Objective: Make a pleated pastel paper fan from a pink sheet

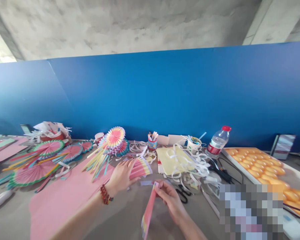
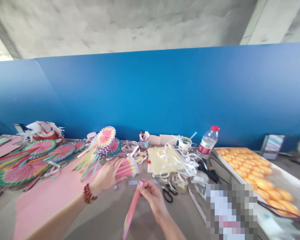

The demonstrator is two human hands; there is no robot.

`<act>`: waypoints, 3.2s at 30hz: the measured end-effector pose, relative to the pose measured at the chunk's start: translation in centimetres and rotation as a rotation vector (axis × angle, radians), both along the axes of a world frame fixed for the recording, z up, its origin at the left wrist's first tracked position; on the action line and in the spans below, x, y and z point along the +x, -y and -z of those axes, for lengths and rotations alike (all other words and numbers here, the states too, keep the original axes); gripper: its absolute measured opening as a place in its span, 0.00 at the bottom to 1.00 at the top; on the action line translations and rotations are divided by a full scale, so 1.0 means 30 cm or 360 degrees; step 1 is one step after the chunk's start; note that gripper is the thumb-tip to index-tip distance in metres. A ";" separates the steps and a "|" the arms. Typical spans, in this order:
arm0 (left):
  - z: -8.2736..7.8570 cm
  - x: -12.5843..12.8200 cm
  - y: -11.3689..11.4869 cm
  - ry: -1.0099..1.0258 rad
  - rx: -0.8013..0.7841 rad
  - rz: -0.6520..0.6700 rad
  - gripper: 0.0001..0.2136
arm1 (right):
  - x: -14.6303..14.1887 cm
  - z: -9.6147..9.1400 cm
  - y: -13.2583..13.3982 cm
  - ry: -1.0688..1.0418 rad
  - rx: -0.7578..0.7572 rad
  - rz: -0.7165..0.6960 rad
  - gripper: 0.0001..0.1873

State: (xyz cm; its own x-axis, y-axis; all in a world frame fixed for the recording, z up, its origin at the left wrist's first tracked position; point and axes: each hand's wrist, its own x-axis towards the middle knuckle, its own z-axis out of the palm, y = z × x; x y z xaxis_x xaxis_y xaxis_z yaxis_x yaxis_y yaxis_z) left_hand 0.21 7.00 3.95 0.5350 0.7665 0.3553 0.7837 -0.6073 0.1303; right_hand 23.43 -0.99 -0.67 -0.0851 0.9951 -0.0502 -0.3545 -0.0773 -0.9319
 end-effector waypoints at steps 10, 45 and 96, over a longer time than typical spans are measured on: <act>0.037 0.154 0.137 0.0255 0.0174 0.0071 0.19 | -0.018 -0.025 0.019 -0.0219 0.0007 0.0002 0.16; 0.110 0.152 0.114 0.1061 -0.0533 0.0058 0.14 | 0.007 -0.018 0.014 0.0091 0.0139 0.0156 0.15; 0.089 0.204 0.230 0.1245 -0.1099 0.0352 0.16 | 0.014 -0.037 0.018 0.0082 0.0284 0.0209 0.11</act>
State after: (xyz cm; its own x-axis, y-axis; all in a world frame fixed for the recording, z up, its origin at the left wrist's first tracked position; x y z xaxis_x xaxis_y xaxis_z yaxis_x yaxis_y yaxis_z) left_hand 6.33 0.11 1.29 0.4983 0.8468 0.1858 0.2145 -0.3281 0.9200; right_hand 23.84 -1.52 0.44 0.0440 0.9910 0.1266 -0.3024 0.1340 -0.9437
